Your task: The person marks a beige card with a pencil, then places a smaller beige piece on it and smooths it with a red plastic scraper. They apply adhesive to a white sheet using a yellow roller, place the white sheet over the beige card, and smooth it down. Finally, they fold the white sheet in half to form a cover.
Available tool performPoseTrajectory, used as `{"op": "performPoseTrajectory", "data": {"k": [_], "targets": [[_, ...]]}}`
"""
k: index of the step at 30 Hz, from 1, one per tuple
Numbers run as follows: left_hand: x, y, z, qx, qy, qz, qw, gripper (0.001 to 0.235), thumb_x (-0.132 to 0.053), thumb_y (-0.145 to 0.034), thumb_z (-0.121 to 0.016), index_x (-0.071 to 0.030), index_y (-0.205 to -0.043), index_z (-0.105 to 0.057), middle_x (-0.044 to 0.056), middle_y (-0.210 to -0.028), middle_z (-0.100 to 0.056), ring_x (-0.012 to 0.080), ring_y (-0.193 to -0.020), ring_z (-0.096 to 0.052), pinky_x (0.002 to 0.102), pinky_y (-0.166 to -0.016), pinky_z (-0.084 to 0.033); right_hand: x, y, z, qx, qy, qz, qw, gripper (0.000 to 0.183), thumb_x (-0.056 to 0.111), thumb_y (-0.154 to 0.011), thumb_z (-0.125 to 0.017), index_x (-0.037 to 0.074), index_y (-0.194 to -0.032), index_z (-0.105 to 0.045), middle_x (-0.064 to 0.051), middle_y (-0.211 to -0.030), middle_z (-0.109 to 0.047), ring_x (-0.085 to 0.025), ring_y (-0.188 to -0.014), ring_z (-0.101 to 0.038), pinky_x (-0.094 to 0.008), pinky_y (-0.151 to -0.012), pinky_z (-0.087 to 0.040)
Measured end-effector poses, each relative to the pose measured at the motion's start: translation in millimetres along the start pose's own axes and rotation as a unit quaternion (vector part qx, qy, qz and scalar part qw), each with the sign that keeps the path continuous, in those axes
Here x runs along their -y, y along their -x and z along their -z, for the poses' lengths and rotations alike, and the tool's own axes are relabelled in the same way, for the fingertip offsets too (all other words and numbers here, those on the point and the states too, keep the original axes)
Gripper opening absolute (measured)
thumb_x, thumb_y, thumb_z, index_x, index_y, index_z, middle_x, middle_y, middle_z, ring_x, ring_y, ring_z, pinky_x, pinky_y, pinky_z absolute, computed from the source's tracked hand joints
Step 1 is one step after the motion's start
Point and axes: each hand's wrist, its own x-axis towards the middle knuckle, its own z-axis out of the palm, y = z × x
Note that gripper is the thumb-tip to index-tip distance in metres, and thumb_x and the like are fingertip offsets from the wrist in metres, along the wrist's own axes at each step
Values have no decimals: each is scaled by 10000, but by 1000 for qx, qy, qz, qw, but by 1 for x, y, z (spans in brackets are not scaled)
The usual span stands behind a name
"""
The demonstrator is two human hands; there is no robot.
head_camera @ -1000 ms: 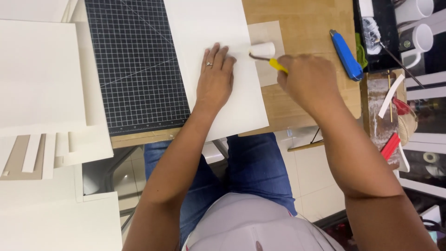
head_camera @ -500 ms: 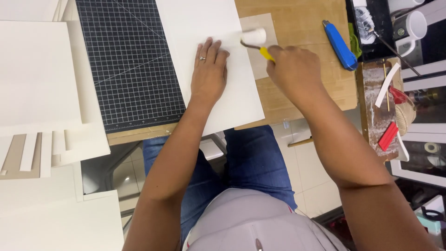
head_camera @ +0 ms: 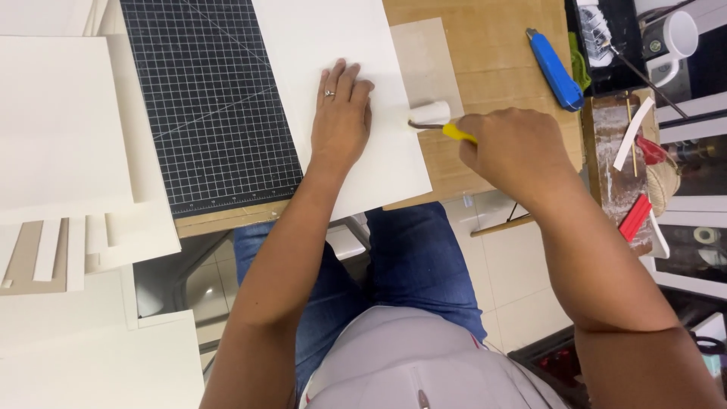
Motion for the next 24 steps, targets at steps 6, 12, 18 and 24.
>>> {"op": "performPoseTrajectory", "data": {"k": [6, 12, 18, 24], "targets": [[-1, 1, -1, 13, 0, 3, 1000, 182, 6, -1001, -577, -11, -1176, -624, 217, -1436, -522, 441, -1445, -356, 585, -1259, -221, 1, 4, 2, 14, 6, 4, 1000, 357, 343, -959, -542, 273, -1255, -728, -65, -810, -765, -329, -768, -718, -443, -536, -516], [-1, -1, -2, 9, 2, 0, 1000, 185, 21, -994, -579, -6, -1172, -622, 222, -1432, -524, 448, -1438, -366, 589, -1257, -230, 2, 4, 6, 25, 7, 1, 1000, 360, 332, -963, -531, 258, -1261, -719, -87, -797, -760, -340, -741, -715, -447, -528, -510], [-3, -4, 3, -2, 0, -6, 1000, 207, 32, -992, -580, 1, -1192, -625, 222, -1425, -532, 445, -1434, -372, 590, -1253, -243, 2, -36, -1, -4, -10, -9, 1000, 304, 331, -961, -572, 214, -1193, -731, -95, -856, -759, -356, -769, -719, -463, -539, -536], [-3, -2, 3, 7, -7, -6, 1000, 203, 13, -998, -571, 8, -1193, -627, 233, -1428, -534, 445, -1432, -376, 584, -1255, -235, -2, -116, -48, -160, -18, -11, 987, 150, 233, -930, -613, 156, -990, -727, -88, -714, -680, -350, -610, -646, -444, -448, -457]]}}
